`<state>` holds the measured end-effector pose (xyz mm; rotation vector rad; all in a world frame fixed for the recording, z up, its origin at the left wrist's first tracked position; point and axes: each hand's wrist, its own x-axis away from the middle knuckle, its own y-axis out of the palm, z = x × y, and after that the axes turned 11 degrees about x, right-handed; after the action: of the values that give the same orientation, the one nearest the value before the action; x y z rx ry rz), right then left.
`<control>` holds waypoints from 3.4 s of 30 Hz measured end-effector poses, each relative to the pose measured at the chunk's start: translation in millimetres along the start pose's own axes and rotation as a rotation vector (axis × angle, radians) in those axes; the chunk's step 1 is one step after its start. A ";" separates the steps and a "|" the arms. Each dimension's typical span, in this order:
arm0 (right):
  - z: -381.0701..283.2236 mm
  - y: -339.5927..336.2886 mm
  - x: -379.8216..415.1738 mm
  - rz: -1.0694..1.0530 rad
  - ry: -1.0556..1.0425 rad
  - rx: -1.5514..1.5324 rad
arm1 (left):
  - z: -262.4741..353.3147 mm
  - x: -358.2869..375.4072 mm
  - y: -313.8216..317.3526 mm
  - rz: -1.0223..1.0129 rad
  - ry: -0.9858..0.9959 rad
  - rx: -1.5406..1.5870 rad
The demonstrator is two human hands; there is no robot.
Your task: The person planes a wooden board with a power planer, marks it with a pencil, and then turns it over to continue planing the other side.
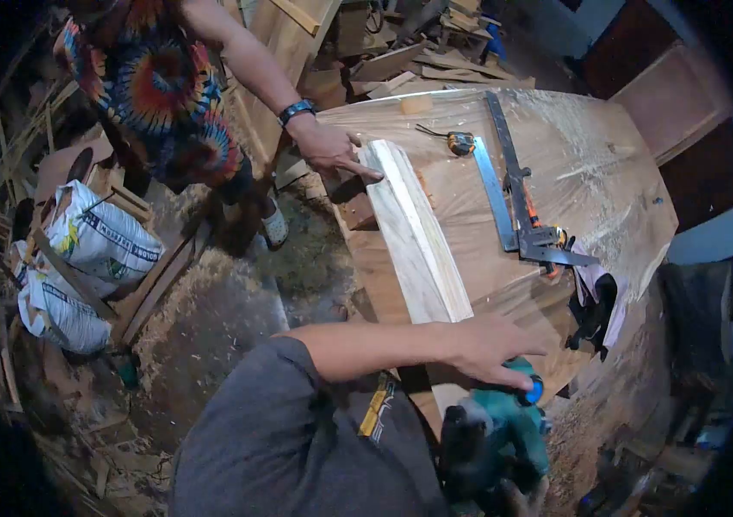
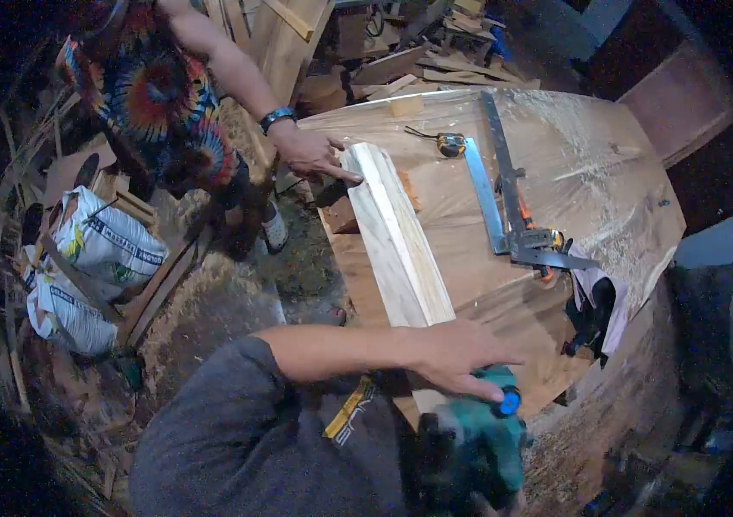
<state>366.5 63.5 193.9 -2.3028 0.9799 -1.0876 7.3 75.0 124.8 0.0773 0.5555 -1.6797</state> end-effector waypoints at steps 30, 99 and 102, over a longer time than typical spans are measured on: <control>-204.1 88.1 -176.3 -0.343 -0.196 -0.079 | -228.4 187.0 -189.0 1.404 -0.418 -0.166; -433.1 203.7 -365.1 -0.321 -0.608 0.021 | -286.3 204.0 -183.7 1.233 -0.440 -0.176; -399.6 182.2 -341.0 -0.361 -0.538 0.026 | -246.3 205.9 -150.5 1.293 -0.400 -0.280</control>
<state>-178.2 168.4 156.0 -2.6034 0.3513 -0.5300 -239.0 -2.5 -118.1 -0.0937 0.2922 -0.3292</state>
